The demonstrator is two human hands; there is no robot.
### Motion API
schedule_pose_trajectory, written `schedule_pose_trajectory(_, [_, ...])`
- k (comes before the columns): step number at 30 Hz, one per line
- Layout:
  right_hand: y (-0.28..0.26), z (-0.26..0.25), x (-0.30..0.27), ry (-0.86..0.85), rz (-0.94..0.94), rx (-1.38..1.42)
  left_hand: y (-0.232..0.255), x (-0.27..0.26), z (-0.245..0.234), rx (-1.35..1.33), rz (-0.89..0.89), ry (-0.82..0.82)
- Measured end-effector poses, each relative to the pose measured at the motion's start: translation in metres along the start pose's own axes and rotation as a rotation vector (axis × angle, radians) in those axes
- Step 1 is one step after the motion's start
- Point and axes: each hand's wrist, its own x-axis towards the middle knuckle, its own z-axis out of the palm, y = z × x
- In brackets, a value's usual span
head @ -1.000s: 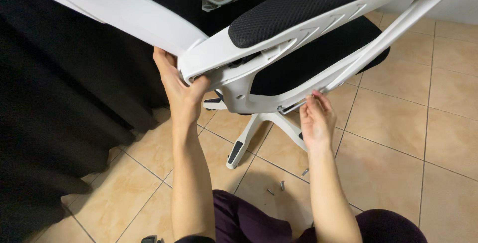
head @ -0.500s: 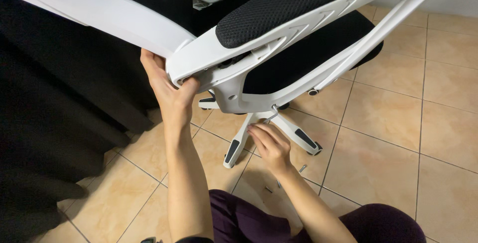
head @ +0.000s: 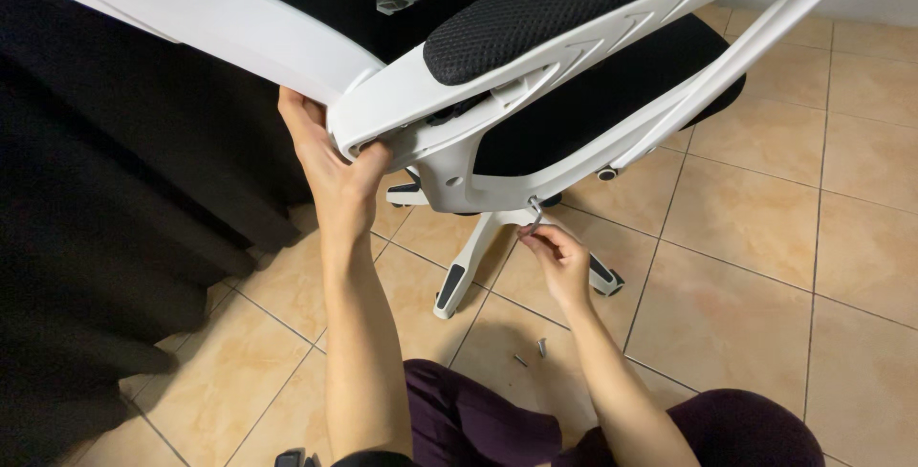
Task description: The person sits on the floor and uses an Allen key to tighten screws on the underside of an office chair, securing the backrest frame to the seat. The person repositions the chair and continues fastening multiple screws on different sides of the chair frame.
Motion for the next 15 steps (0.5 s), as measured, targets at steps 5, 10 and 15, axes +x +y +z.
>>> schedule_pose_trajectory(5, [0.016, -0.041, 0.026, 0.044, 0.197, 0.583, -0.002, 0.0, -0.002, 0.014, 0.002, 0.0])
schedule_pose_trajectory(10, [-0.063, -0.052, 0.057, 0.086, 0.12, 0.621, -0.006, 0.002, -0.003, 0.044, -0.003, 0.004])
schedule_pose_trajectory(15, [-0.143, 0.01, 0.05, -0.013, -0.318, -0.125, -0.011, 0.0, -0.005, 0.084, 0.019, 0.0])
